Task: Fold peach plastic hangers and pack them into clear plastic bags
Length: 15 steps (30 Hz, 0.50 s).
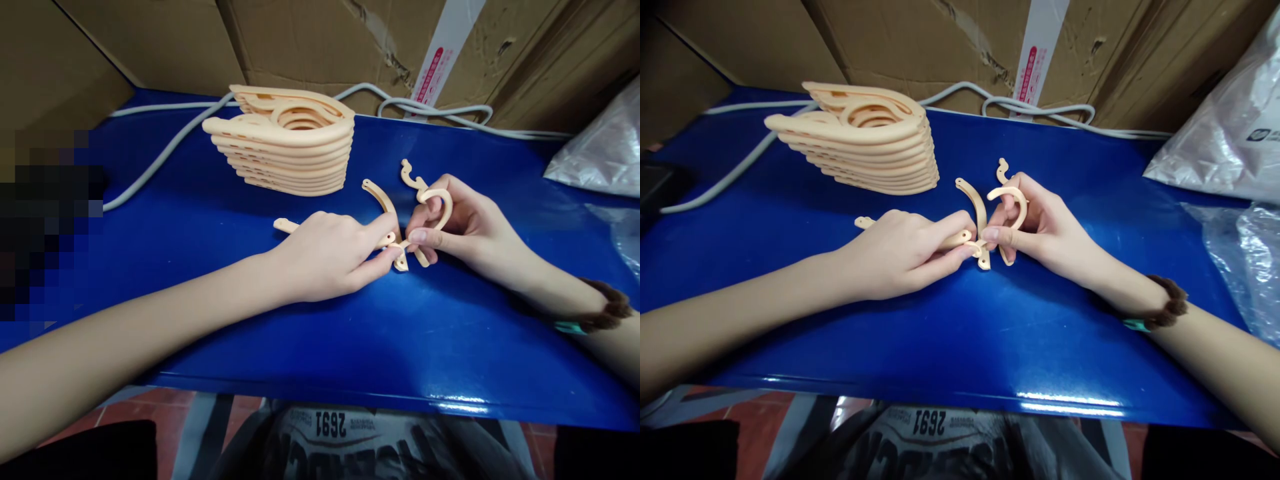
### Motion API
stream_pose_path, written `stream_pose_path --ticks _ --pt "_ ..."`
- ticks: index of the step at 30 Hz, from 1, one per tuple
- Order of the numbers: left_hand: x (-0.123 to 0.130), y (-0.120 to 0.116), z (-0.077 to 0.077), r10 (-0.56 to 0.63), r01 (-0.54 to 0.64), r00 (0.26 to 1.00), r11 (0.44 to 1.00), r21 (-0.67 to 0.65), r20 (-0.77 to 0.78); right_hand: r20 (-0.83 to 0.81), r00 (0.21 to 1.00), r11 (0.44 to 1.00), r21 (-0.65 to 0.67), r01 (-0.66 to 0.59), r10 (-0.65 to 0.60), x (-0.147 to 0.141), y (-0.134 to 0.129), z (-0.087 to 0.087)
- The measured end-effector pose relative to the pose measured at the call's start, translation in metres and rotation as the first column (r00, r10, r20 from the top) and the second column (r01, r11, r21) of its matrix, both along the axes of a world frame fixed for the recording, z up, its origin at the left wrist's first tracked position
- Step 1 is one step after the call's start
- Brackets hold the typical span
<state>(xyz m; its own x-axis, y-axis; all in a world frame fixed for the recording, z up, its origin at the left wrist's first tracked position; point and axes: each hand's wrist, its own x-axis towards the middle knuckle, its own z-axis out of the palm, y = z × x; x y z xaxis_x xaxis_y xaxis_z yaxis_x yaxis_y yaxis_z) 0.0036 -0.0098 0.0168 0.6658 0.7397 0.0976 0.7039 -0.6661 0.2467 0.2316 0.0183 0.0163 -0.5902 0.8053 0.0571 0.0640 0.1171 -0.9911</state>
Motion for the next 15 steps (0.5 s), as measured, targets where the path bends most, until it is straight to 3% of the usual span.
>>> stream_pose_path --ticks 15 --pt "-0.0033 0.0029 0.0036 -0.006 0.057 0.982 0.963 -0.262 0.191 0.071 0.997 0.999 0.042 -0.015 0.012 -0.0046 -0.0026 0.0076"
